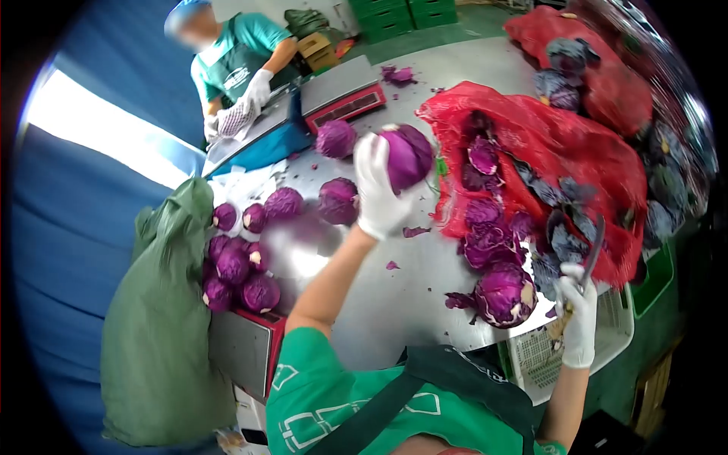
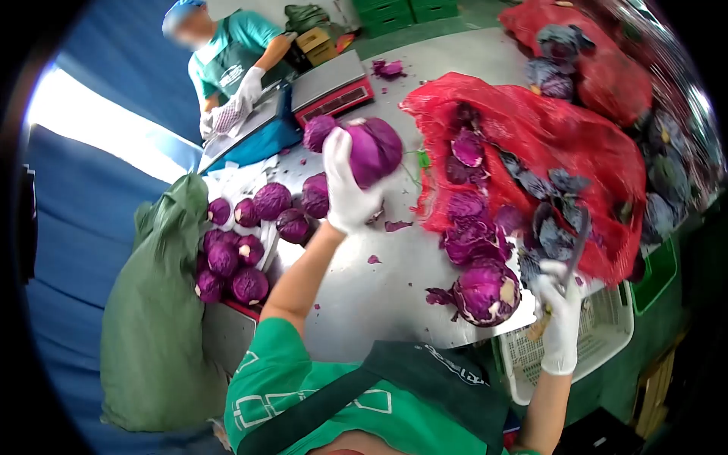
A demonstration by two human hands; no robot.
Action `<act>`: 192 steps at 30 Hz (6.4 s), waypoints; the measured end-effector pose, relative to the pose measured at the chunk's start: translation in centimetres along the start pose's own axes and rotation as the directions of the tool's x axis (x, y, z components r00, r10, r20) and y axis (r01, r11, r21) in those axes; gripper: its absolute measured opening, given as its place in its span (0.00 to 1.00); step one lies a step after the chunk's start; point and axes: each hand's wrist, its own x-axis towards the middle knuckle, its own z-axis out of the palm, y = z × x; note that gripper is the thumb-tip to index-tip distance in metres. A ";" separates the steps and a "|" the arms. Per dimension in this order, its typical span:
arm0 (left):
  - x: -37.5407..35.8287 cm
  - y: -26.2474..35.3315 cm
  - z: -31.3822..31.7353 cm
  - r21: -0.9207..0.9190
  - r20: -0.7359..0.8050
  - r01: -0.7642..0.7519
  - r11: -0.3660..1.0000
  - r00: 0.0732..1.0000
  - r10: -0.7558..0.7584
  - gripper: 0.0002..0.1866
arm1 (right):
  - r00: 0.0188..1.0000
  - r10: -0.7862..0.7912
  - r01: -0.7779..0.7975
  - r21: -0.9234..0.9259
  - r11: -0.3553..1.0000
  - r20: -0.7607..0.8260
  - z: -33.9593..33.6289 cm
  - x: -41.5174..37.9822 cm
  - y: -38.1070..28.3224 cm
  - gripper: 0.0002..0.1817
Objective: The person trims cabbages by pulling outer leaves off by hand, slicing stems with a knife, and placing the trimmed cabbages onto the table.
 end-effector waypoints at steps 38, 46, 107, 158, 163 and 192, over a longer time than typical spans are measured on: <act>-7.9 15.4 10.1 -0.445 0.895 0.536 0.718 0.290 0.338 0.54 | 0.956 0.009 -0.057 -0.154 0.986 -0.294 -1.1 -3.8 14.5 0.37; -12.9 21.8 8.3 -0.302 0.764 0.391 0.869 0.645 -0.024 0.58 | 0.904 -0.278 0.086 -0.500 0.862 -0.325 -5.7 -2.4 13.2 0.22; -13.1 21.9 7.7 -0.283 0.799 0.373 0.884 0.602 0.002 0.62 | 0.953 -0.245 0.078 -0.635 0.769 -0.179 -4.7 -8.6 9.2 0.16; -15.1 18.5 9.4 -0.440 0.770 0.709 0.550 0.614 -0.175 0.51 | 0.947 -0.143 -0.042 -0.552 0.833 -0.289 -8.5 4.2 12.9 0.19; -17.1 17.8 13.8 -0.493 0.716 0.757 0.429 0.633 -0.293 0.45 | 0.912 -0.256 -0.094 -0.769 0.633 -0.322 -10.6 7.6 10.8 0.19; -8.1 20.0 12.8 -0.353 0.803 0.135 0.926 0.551 0.226 0.52 | 0.845 -0.440 0.130 -0.683 0.719 -0.303 -2.6 0.6 13.2 0.18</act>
